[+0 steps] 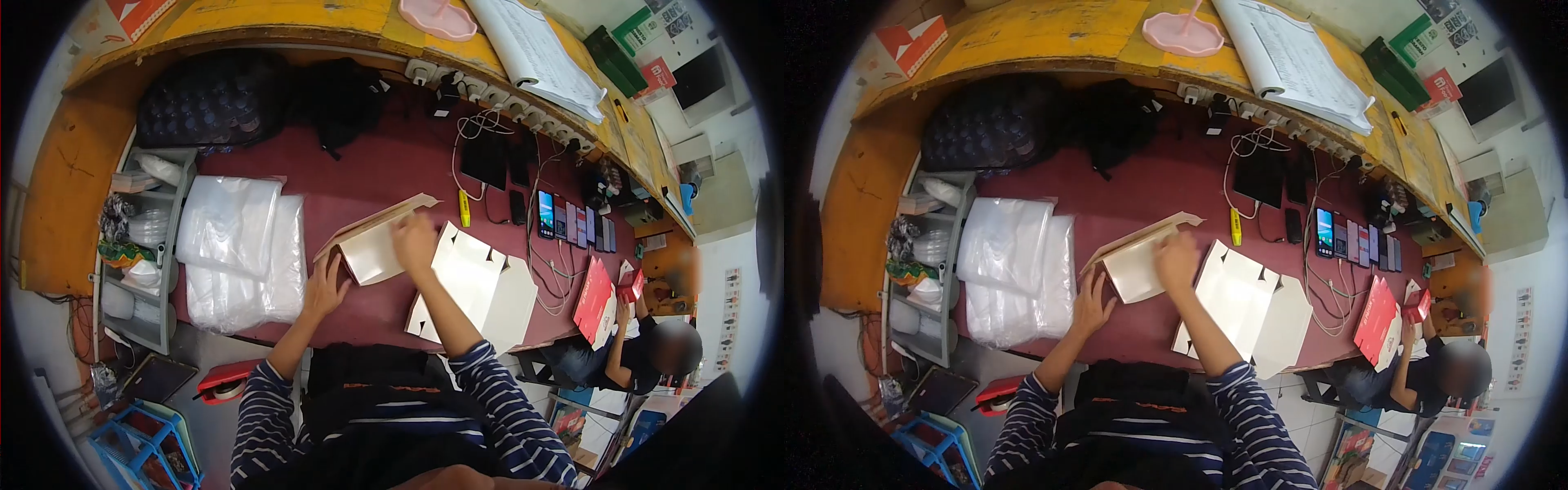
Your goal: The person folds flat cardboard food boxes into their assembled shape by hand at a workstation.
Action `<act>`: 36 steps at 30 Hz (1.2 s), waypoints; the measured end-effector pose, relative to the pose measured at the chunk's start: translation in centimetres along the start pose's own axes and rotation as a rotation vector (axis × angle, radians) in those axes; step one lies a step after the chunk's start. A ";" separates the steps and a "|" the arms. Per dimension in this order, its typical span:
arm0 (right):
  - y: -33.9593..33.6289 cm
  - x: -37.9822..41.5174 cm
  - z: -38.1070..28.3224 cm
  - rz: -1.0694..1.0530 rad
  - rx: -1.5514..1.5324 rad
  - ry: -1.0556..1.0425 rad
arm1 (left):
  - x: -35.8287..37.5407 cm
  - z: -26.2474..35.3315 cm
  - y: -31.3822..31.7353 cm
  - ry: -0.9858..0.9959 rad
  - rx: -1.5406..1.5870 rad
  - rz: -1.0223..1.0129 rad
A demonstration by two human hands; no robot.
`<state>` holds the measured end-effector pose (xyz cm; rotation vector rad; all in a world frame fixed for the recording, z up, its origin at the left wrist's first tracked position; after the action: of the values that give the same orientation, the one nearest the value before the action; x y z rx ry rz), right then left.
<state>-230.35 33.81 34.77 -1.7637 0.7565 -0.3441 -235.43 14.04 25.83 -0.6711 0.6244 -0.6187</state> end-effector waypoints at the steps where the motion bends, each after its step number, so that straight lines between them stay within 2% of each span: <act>1: -0.6 -0.6 1.3 0.078 0.034 0.050 | 0.2 -0.3 0.2 0.060 0.017 -0.009; 2: -0.7 -1.3 2.6 0.157 0.069 0.101 | 0.1 -0.6 0.7 0.069 0.019 -0.014; 3: 0.4 -2.0 3.7 0.162 0.070 0.114 | -0.8 0.1 0.2 0.169 -0.047 -0.048; 4: 2.2 -2.9 5.2 -0.031 0.005 0.120 | -1.6 0.9 -0.1 0.270 -0.113 -0.081; 5: 3.3 -3.6 6.2 -0.222 -0.061 0.122 | -2.6 1.3 -0.1 0.277 -0.140 -0.139; 6: 3.2 -4.1 6.4 -0.213 -0.063 0.132 | -3.1 1.0 0.2 0.290 -0.138 -0.142; 8: 3.6 -4.7 6.1 -0.340 -0.008 -0.028 | -3.8 0.1 0.7 0.350 -0.083 -0.079; 9: 3.6 -5.0 6.1 -0.332 -0.014 -0.020 | -3.9 0.2 0.5 0.335 -0.041 -0.021; 11: 3.8 -5.0 6.2 -0.372 -0.036 -0.022 | -3.6 -0.4 0.7 0.349 -0.046 -0.033; 15: 4.4 -4.5 6.8 -0.330 -0.033 -0.007 | -4.2 -0.1 0.4 0.351 -0.061 -0.045; 17: 3.4 -4.2 6.5 -0.139 -0.204 -0.075 | -4.2 -1.2 0.4 0.293 -0.044 -0.104; 18: 2.6 -3.9 6.6 -0.133 -0.206 -0.073 | -4.4 -1.2 0.0 0.299 -0.045 -0.104; 21: -1.5 -1.4 8.1 0.193 -0.407 -0.009 | -4.7 0.4 -2.3 0.154 -0.200 0.042; 22: -2.7 0.2 9.2 0.249 -0.470 0.050 | -4.4 1.3 -1.8 0.157 -0.200 0.043; 24: -3.7 4.0 11.7 0.278 -0.698 0.250 | -3.3 3.9 -0.3 0.168 -0.240 0.243; 25: -3.5 6.0 13.1 0.334 -0.734 0.300 | -3.7 7.8 -0.4 0.163 -0.077 -0.013; 27: -3.6 9.7 14.9 0.450 -0.819 0.335 | -2.5 12.5 4.5 0.436 0.195 -0.345; 28: -3.8 11.5 15.2 0.478 -0.849 0.398 | -0.8 14.4 8.0 0.495 0.274 -0.607; 30: -4.1 14.8 16.0 0.488 -0.877 0.441 | 2.2 18.5 11.8 0.812 -0.014 -0.518; 31: -4.7 16.2 16.0 0.478 -0.894 0.470 | 2.9 19.4 12.8 0.830 -0.003 -0.522; 33: -5.9 18.9 15.9 0.463 -0.928 0.517 | 4.0 20.4 14.7 0.745 -0.281 -0.674; 34: -6.6 20.2 15.9 0.443 -0.969 0.522 | 4.1 20.6 15.0 0.764 -0.274 -0.677; 36: -8.0 22.6 15.5 0.386 -1.052 0.563 | 3.9 19.5 14.9 0.700 -0.165 -0.840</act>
<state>-201.83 32.10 34.00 -2.4267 1.8983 -0.1738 -214.81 27.84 26.01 -0.8734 1.0500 -1.6373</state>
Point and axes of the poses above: each hand's wrist, its own x-axis away from the middle knuckle, its own y-axis out of the palm, z = x × y, the point moved 2 cm from there along -x, towards the middle knuckle, and after that the axes turned 3 degrees about -y, right-handed, at the moved point
